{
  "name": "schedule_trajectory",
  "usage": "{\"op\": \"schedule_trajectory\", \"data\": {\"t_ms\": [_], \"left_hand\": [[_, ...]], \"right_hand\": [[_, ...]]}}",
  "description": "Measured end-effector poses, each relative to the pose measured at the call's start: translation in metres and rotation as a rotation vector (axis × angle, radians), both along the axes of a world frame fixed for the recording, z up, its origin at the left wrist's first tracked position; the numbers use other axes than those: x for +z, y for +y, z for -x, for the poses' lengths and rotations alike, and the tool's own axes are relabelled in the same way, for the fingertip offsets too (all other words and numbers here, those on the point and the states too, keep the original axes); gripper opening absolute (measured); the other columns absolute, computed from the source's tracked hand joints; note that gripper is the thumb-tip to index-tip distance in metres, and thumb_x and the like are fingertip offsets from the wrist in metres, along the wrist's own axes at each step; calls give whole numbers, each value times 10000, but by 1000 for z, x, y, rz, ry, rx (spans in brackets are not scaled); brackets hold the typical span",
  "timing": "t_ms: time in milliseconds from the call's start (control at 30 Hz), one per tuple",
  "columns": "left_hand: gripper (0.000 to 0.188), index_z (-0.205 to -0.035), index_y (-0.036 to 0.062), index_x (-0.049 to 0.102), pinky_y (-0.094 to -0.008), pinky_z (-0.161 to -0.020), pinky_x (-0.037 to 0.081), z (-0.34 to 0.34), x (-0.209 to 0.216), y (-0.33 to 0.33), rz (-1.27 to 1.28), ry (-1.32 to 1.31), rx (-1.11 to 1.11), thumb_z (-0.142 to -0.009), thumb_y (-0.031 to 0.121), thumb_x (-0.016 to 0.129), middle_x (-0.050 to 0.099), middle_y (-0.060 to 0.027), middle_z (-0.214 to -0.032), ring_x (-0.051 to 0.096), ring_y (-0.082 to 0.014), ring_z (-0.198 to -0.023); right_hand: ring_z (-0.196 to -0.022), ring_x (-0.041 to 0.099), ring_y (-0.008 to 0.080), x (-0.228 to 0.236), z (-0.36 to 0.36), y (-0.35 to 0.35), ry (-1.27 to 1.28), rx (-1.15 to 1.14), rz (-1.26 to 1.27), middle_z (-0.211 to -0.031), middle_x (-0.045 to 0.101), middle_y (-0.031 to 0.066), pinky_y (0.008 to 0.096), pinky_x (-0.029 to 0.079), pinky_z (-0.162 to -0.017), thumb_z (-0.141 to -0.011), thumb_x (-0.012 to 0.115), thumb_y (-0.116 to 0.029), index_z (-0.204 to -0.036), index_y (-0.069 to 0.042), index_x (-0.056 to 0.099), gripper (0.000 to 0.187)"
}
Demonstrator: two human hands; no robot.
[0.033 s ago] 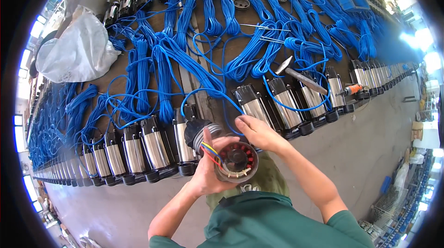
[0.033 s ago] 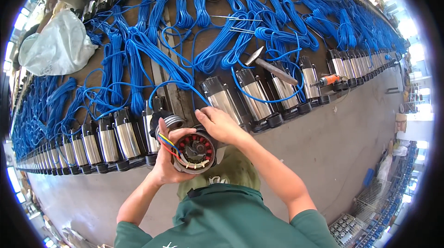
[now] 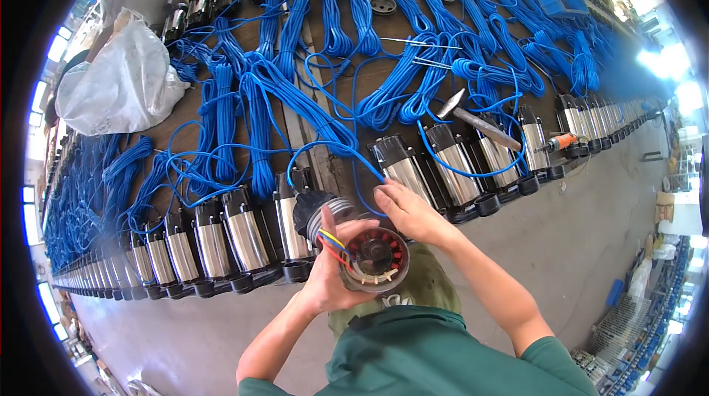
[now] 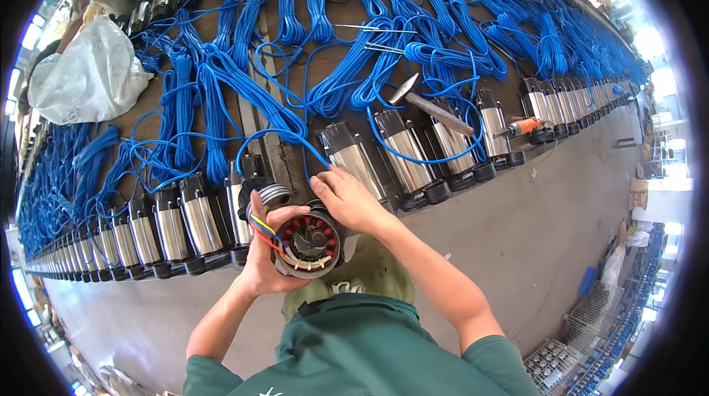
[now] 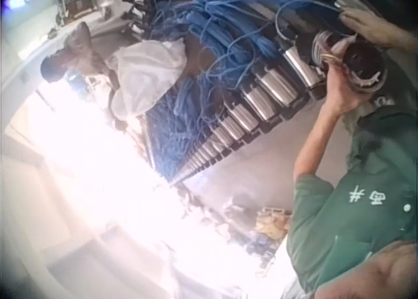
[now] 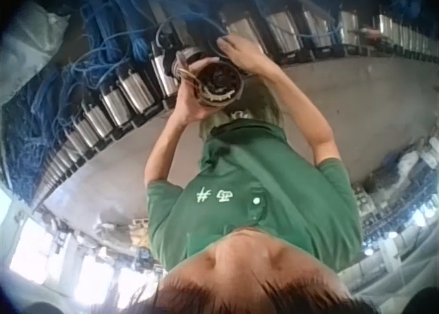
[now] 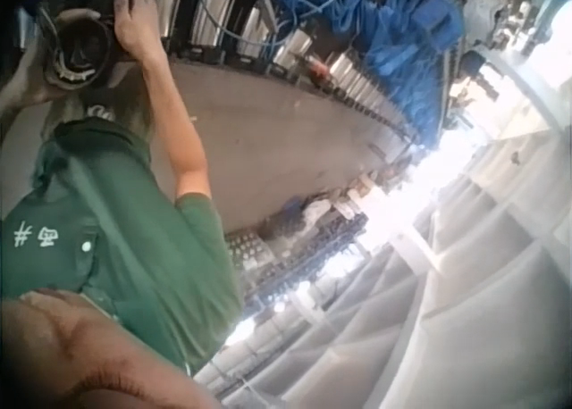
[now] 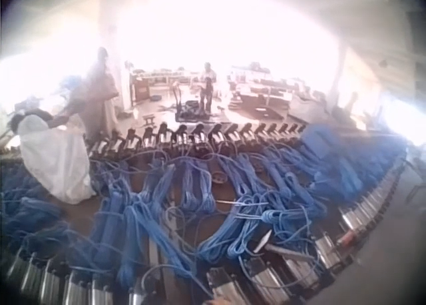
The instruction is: The person assembles industrial water pumps by fitting internal components into the metal pump body and securing a black plastic base plate with an air-powered screwdriver.
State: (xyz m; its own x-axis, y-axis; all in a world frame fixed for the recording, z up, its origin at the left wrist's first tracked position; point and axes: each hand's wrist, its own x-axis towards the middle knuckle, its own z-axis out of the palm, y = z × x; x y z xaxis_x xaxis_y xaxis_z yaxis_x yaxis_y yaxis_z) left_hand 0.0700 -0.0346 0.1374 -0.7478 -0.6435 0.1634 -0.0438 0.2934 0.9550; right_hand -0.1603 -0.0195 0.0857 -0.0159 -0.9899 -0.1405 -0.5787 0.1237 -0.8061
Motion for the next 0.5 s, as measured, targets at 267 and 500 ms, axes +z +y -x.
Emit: {"op": "schedule_trajectory", "data": {"t_ms": [267, 500], "left_hand": [[1519, -1569, 35, -259, -443, -1137, 418, 7, -20, 18, -27, 30, 22, -616, 44, 923, 497, -195, -1452, 539, -349, -1324], [1492, -1578, 41, -239, -453, -1121, 443, 11, -32, 18, 11, -87, 40, -617, 3, 902, 510, -179, -1441, 556, -371, -1309]], "right_hand": [[-1241, 558, 183, 66, -3, 26, -929, 64, -443, -1326, 615, 113, 335, 427, -1087, -1106, 349, -508, -1380, 35, 540, 638], [-1148, 616, 201, 32, -25, 36, -756, -90, -282, -1224, 670, 149, 338, 457, -1033, -1120, 404, -401, -1325, 51, 577, 526]]}}
